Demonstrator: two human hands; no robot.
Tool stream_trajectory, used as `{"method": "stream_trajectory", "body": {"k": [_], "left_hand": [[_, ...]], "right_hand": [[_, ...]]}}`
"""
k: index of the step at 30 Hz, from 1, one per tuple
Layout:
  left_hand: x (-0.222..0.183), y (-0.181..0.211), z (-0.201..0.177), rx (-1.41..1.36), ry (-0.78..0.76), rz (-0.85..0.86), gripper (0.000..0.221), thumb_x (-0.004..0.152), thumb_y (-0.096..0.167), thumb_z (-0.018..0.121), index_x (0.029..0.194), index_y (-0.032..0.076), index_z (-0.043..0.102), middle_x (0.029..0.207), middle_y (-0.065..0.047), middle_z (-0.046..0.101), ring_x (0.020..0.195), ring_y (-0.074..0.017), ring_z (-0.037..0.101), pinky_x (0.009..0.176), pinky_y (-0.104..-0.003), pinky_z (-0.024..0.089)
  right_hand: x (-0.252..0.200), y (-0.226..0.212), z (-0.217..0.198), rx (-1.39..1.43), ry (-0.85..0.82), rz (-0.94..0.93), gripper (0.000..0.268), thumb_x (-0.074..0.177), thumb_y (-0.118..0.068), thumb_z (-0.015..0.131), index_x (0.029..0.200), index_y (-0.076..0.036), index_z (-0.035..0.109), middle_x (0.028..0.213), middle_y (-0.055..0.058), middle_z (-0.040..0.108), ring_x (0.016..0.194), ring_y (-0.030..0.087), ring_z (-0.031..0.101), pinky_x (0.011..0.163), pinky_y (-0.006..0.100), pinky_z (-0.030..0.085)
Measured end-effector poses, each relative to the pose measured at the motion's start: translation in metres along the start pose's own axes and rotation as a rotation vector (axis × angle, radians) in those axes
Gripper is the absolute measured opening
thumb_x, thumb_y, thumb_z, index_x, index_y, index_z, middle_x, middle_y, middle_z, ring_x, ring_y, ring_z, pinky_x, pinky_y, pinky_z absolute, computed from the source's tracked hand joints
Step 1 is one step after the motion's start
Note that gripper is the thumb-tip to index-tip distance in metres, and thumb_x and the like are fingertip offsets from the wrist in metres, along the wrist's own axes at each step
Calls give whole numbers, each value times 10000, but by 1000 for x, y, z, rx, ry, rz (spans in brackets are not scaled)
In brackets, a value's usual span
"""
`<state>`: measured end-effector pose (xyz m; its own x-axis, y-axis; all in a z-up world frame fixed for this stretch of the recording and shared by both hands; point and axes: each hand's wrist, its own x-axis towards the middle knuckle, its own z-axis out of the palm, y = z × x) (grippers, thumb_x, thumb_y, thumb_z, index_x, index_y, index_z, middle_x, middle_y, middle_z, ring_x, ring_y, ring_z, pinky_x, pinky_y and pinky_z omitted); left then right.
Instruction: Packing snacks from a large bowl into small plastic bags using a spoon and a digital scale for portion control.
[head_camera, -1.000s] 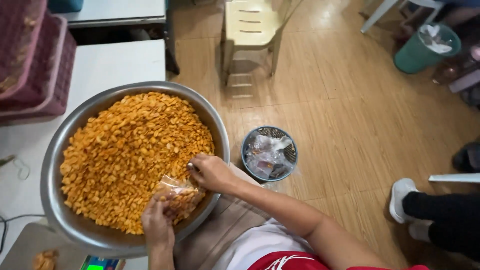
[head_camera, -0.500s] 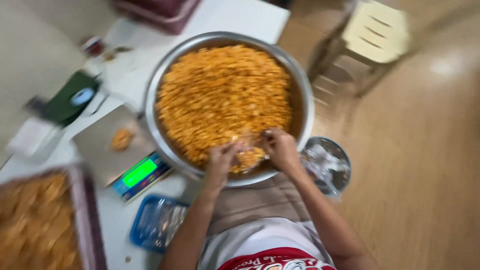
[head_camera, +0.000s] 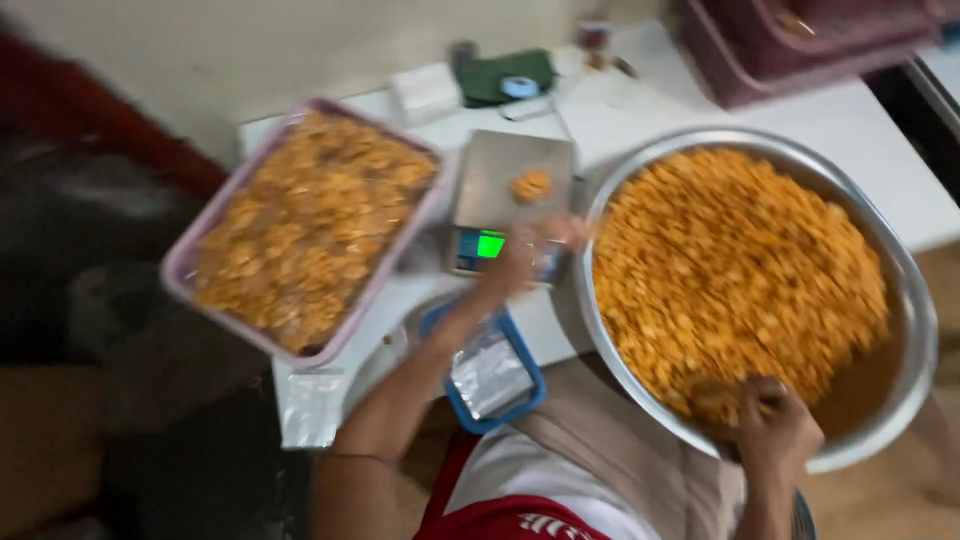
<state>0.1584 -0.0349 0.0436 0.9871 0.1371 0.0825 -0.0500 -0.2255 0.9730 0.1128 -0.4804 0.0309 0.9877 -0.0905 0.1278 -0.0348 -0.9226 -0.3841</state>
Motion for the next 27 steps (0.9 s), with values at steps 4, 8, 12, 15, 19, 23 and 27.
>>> {"method": "stream_trajectory", "body": {"k": [4,8,12,15,19,23,27], "left_hand": [[-2,-42,-214,500,627,500,133,1010,41,554,1066,69,672,1084,-122,663,1030,-271,614,958,-399,460],[-56,-49,-318,962,691,-161,525,1111,370,312,1526,122,517,1527,-173,528,1400,-392,458,1171,-571,241],[-77,54,-274,801,490,-664,557,1077,478,266,1473,175,514,1641,-199,299,1509,-476,226,1182,-771,118],[-72,27,-283,954,374,-637,667,1070,531,262,1451,52,527,1618,-183,395,1537,-411,278,1266,-648,-2],[-68,23,-255,1220,475,-456,578,1015,428,395,1484,105,487,1586,-166,420,1479,-374,331,1223,-641,178],[-75,-12,-146,1134,655,513,194,788,-36,530,929,51,630,925,-164,617,840,-350,597,751,-451,521],[-120,-28,-24,816,-44,-248,116,854,249,615,922,209,700,969,-82,684,891,-308,662,766,-462,538]], "right_hand": [[9,-6,-1,-111,-70,142,396,1117,-430,583,957,-141,800,827,120,768,819,379,723,770,450,512],[13,26,22,-114,-45,154,382,937,-510,645,1164,-249,806,980,142,815,1035,406,743,867,484,549],[16,28,31,-31,-17,214,327,922,-467,679,1166,-308,826,974,60,836,1055,285,762,949,407,543],[14,21,26,-45,-37,219,332,923,-462,656,1127,-266,830,995,101,831,1094,343,745,936,435,533],[20,20,25,-63,-68,234,368,916,-477,647,1115,-227,831,1012,71,833,1037,301,767,910,407,549],[22,16,27,-55,-106,276,360,917,-483,639,1156,-295,831,1053,44,842,1052,284,775,924,394,552],[27,7,16,-49,-128,256,445,934,-488,595,1000,-97,798,1018,164,814,1025,411,744,879,453,534]]}}
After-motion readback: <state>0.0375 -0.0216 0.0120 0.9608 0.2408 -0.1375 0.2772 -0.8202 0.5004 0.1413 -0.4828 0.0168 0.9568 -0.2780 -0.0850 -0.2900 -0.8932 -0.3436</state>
